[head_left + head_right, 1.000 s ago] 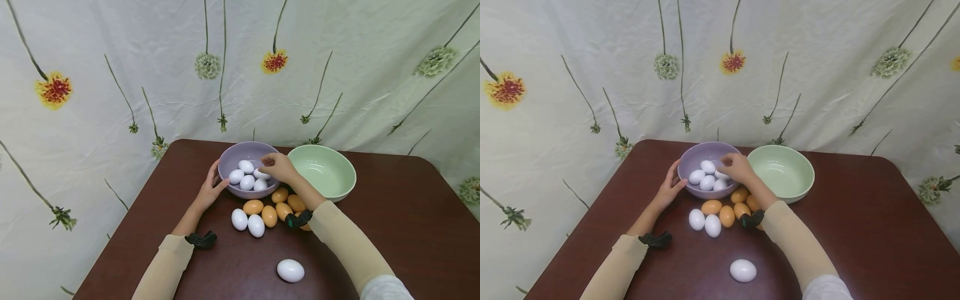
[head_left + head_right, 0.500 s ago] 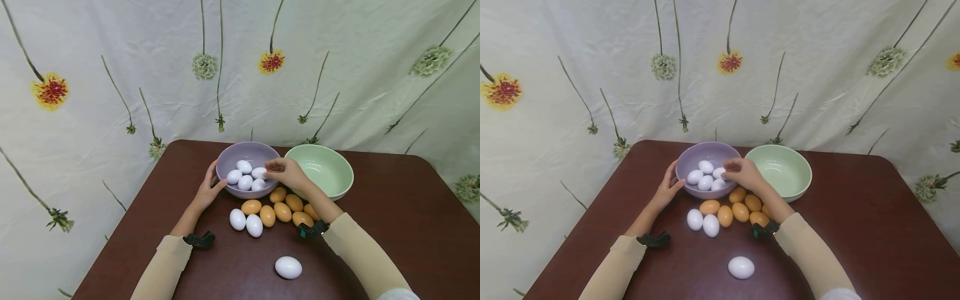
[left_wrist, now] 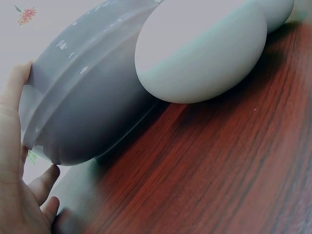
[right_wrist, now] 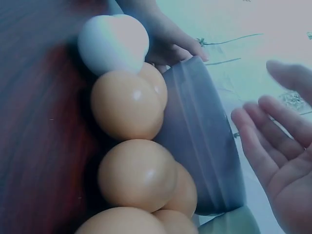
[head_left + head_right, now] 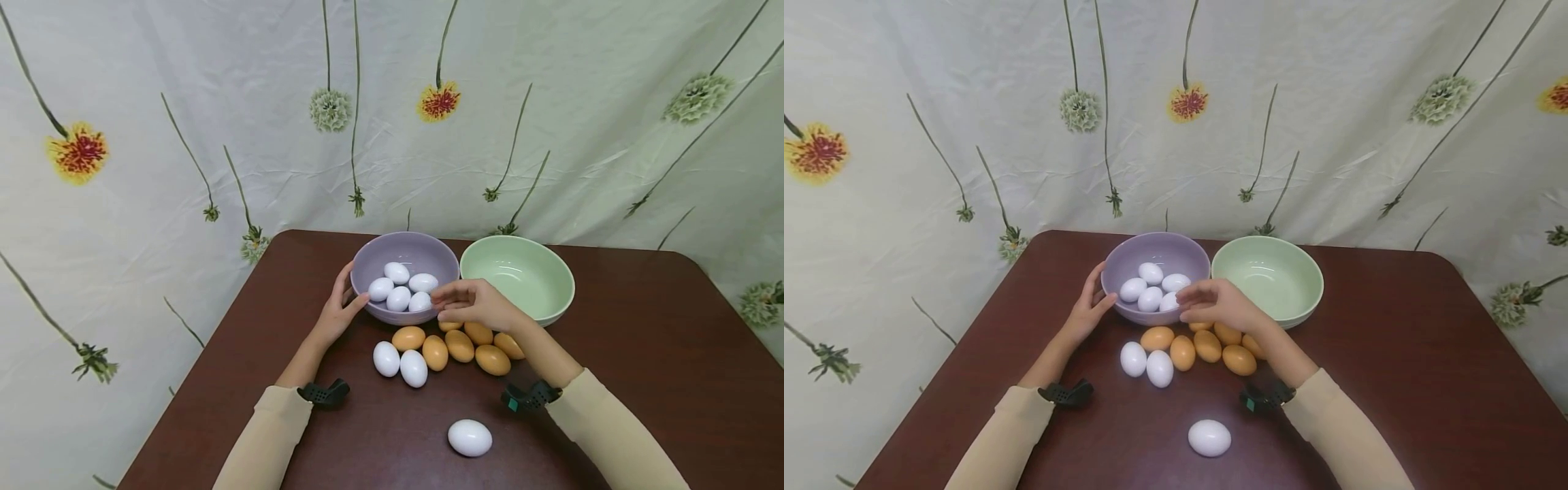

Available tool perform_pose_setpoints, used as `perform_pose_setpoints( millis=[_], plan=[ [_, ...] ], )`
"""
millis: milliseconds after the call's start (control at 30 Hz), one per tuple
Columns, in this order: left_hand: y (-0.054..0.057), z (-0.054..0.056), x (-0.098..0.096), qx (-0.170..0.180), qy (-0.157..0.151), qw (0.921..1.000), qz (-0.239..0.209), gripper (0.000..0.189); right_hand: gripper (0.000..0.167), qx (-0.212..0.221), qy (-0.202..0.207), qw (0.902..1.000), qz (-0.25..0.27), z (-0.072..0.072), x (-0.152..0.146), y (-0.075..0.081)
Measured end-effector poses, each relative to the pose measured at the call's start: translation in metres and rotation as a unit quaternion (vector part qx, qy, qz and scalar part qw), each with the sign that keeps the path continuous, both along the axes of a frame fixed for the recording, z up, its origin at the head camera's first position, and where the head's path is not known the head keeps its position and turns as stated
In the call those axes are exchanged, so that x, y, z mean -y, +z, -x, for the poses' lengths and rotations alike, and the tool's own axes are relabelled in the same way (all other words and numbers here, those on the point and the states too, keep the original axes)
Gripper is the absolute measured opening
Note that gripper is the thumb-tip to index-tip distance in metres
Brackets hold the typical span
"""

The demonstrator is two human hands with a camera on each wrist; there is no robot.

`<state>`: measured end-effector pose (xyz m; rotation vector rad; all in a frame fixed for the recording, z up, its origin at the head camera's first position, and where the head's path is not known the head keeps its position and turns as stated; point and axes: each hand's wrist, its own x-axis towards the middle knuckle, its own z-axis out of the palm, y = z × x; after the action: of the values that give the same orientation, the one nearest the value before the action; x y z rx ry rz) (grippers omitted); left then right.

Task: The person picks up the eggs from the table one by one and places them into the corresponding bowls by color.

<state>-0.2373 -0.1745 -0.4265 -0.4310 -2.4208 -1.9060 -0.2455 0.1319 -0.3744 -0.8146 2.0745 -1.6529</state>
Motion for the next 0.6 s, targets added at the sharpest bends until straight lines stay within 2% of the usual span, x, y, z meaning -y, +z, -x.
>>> perform_pose_setpoints(
  millis=[133, 267, 433, 600],
  plan=[
    [-0.001, 0.000, 0.000, -0.001, -0.001, 1.0000, -0.002, 0.072, 0.044, 0.025, 0.058, 0.9975, 0.030, -0.005, -0.005, -0.004],
    [-0.001, 0.001, 0.000, 0.001, -0.004, 1.0000, -0.006, 0.073, 0.044, 0.035, 0.126, 0.9908, 0.035, -0.010, -0.010, -0.007],
    [-0.002, 0.001, 0.001, 0.004, -0.006, 1.0000, -0.001, 0.073, 0.049, 0.041, 0.229, 0.9720, 0.033, -0.017, -0.011, -0.012],
    [-0.002, 0.002, 0.001, 0.005, -0.006, 1.0000, 0.001, 0.073, 0.059, 0.062, 0.300, 0.9506, 0.052, -0.022, -0.011, -0.020]
  ],
)
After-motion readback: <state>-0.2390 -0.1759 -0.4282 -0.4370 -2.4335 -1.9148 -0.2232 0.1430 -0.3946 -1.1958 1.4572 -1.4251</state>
